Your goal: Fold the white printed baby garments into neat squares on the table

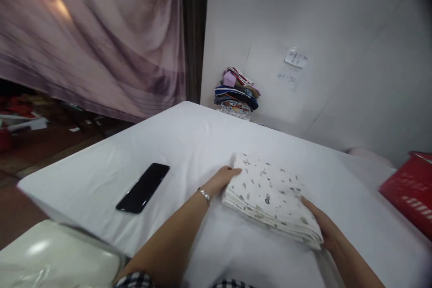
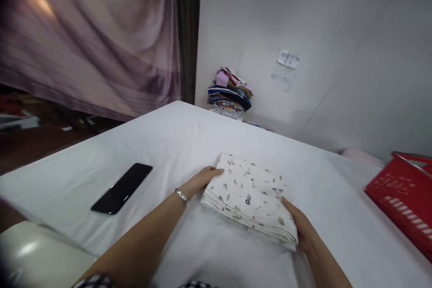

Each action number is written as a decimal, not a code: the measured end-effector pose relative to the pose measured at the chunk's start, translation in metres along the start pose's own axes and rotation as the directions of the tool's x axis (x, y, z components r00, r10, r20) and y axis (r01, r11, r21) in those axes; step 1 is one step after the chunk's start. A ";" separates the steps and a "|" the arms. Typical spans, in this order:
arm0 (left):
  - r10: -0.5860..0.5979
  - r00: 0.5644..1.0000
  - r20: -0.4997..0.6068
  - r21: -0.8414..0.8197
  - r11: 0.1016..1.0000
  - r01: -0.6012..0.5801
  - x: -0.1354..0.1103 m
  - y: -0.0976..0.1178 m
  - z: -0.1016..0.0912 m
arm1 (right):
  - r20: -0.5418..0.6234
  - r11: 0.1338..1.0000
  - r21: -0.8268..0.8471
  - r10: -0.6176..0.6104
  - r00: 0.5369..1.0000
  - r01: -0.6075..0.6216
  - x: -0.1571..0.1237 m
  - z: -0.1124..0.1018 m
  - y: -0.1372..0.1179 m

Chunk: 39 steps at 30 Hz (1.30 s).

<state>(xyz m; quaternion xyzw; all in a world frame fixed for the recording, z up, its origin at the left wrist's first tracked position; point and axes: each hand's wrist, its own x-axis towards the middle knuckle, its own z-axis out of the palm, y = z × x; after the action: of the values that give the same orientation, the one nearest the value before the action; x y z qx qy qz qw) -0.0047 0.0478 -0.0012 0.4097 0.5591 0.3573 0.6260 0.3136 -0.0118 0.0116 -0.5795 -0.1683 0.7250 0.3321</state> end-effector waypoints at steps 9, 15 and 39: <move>0.182 0.979 -0.097 0.120 0.978 -0.170 0.007 -0.012 0.004 | -0.226 0.952 -0.199 -0.276 0.934 0.233 0.002 -0.003 -0.007; 0.047 0.990 -0.131 0.103 0.994 -0.034 0.008 -0.014 0.001 | -0.237 0.930 -0.271 -0.314 0.919 0.248 0.007 -0.003 -0.004; -0.085 0.964 0.254 -0.411 0.892 0.186 0.013 -0.008 0.004 | 0.356 0.229 -0.748 -0.654 0.668 0.623 0.018 0.129 -0.008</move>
<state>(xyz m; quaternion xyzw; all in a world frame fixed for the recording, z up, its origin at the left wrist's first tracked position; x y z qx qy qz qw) 0.0011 0.0556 -0.0140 0.2592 0.4177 0.3777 0.7847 0.1917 0.0246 0.0387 -0.5530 -0.7023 0.3446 0.2867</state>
